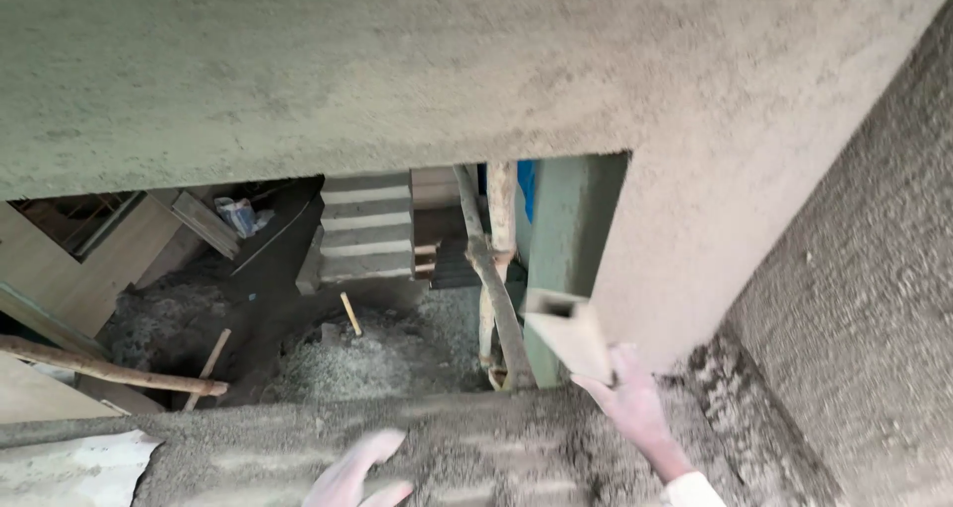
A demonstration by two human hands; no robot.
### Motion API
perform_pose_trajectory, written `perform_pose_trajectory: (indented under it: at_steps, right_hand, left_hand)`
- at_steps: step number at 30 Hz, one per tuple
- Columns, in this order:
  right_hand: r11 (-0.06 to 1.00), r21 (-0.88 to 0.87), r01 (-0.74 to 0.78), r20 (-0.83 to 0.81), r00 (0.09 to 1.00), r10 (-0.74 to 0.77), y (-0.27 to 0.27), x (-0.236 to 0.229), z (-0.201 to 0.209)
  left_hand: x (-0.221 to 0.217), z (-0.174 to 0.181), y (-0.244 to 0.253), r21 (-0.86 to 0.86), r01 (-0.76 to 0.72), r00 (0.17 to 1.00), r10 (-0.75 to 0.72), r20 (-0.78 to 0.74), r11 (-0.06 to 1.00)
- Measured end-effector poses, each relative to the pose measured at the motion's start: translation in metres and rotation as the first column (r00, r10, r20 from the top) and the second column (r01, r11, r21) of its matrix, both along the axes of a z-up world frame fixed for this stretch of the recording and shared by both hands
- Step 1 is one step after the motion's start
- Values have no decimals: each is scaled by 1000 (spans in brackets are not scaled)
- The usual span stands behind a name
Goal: The person applies mortar to a wall opening with a trowel, then smooths the surface with a hand float while holding a straight screed board against the edge. They scoop mortar from the floor, press it into the recess, and level it by hand.
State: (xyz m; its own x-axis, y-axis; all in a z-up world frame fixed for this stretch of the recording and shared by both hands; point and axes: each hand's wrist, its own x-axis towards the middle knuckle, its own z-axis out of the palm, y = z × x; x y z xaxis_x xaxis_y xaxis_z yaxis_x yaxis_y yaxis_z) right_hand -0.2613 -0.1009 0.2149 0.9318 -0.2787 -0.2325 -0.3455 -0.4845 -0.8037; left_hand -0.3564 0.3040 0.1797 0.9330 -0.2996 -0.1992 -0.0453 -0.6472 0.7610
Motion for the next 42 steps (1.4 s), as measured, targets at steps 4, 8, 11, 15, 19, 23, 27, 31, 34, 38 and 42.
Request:
perform_pose_trajectory:
  at_steps: [4,8,11,15,19,23,27,31,34,38,42]
  right_hand:
    - [932,-257,-256,553,752,359,32,-3,-23]
    - [893,-261,-366,736,523,429,60,-16,-12]
    - [889,-193,-415,635,638,436,62,-17,-24]
    - [863,-141,-485,602,650,464,69,-22,-12]
    - [868,11,-496,273,837,474,67,-24,6]
    - [871,23,-491,639,677,365,65,-21,45]
    - [926,-10,-377,770,589,248,57,-11,56]
    - [899,58,-433,655,696,293,53,-11,25]
    - [852,-359,-381,553,649,523,40,-12,-65]
    - [961,-19,-276,350,899,265,37,-25,-143]
    - [945,-130,-300,375,868,327,5,-2,-251]
  left_hand:
    - [54,123,-110,-201,-72,994,87,68,977]
    - [69,158,-173,-849,4,921,328,209,529]
    - [62,188,-180,-795,251,783,367,503,553]
    - [71,194,-173,-754,205,794,344,502,625]
    - [107,178,-170,-585,283,624,317,714,760]
    - [138,149,-204,-717,364,759,258,598,594]
    - [101,191,-232,-824,332,886,147,440,460]
    - [102,168,-232,-764,263,883,172,436,589]
    - [109,113,-225,-807,165,954,116,276,567]
    - [95,64,-223,-521,33,994,24,103,853]
    - [89,22,-216,-560,-25,998,51,31,828]
